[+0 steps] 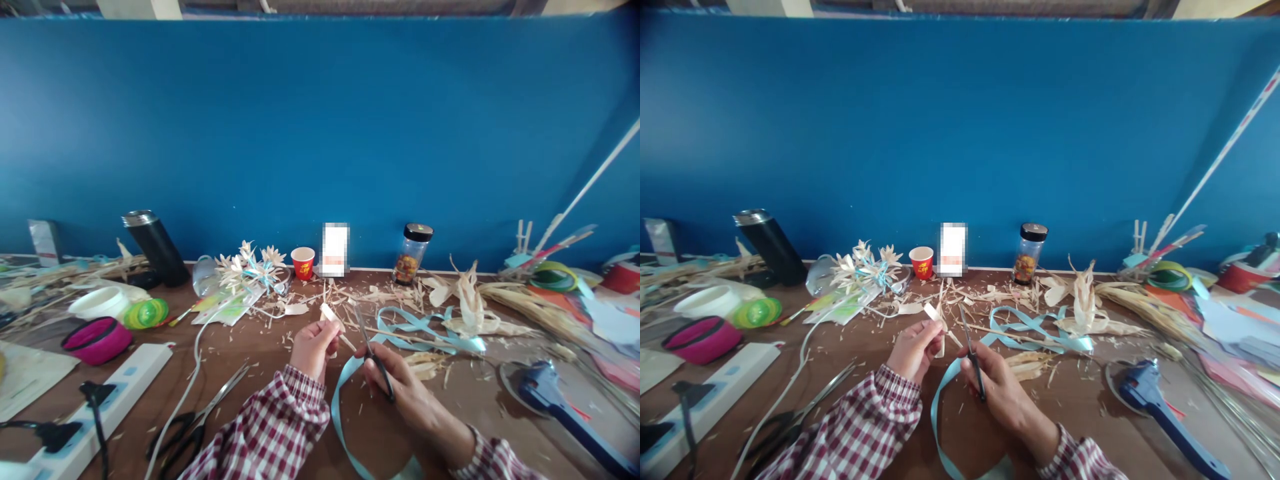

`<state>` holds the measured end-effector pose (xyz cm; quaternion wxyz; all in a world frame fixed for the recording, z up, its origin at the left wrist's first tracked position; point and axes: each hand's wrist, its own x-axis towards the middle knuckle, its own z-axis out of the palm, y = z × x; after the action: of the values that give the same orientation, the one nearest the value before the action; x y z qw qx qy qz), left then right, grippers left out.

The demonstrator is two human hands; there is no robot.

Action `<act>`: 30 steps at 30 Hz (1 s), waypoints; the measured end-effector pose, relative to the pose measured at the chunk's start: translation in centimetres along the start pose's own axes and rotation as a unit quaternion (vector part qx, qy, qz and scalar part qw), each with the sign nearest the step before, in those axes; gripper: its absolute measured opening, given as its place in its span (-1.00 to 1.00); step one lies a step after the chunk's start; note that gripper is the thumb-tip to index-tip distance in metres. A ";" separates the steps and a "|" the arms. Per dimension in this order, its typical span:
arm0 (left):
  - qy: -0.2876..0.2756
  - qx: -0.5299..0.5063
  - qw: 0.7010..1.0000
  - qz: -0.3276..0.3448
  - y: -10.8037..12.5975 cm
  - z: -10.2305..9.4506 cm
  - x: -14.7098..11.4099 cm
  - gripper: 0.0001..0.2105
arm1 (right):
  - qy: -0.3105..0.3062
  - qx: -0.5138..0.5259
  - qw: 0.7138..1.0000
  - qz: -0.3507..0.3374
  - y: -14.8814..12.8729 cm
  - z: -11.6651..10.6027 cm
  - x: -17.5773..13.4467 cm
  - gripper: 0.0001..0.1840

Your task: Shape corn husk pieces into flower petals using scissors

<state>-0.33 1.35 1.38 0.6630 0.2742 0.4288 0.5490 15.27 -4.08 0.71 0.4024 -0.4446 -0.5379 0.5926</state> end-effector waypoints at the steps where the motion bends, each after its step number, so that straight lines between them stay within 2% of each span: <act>1: -0.001 0.001 1.000 -0.001 0.0 0.0 -0.1 -0.76 | 0.003 0.004 1.000 -0.004 0.2 0.1 0.1 -0.61; 6: -0.020 -0.010 0.999 -0.042 -0.4 0.5 -0.7 -0.77 | 0.078 0.071 0.993 -0.043 0.9 0.4 0.7 -0.60; 11: -0.057 -0.021 0.994 -0.093 -2.0 0.8 -0.9 -0.68 | 0.131 0.136 0.980 -0.064 0.0 0.1 0.8 -0.52; 19: -0.076 0.026 0.993 -0.085 -3.0 0.6 -0.9 -0.63 | 0.108 0.160 0.980 -0.057 0.7 -0.4 1.0 -0.52; 23: -0.092 0.013 0.989 -0.115 -2.8 0.7 -1.2 -0.62 | 0.083 0.185 0.978 -0.047 0.6 -0.4 1.0 -0.55; 30: -0.071 0.002 0.987 -0.143 -2.2 1.2 -1.8 -0.67 | 0.076 0.186 0.978 -0.049 -0.3 -0.3 0.8 -0.52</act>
<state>1.73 -0.78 0.59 0.7632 0.2494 0.4162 0.4267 15.32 -3.25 0.92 0.5460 -0.3790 -0.4071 0.6265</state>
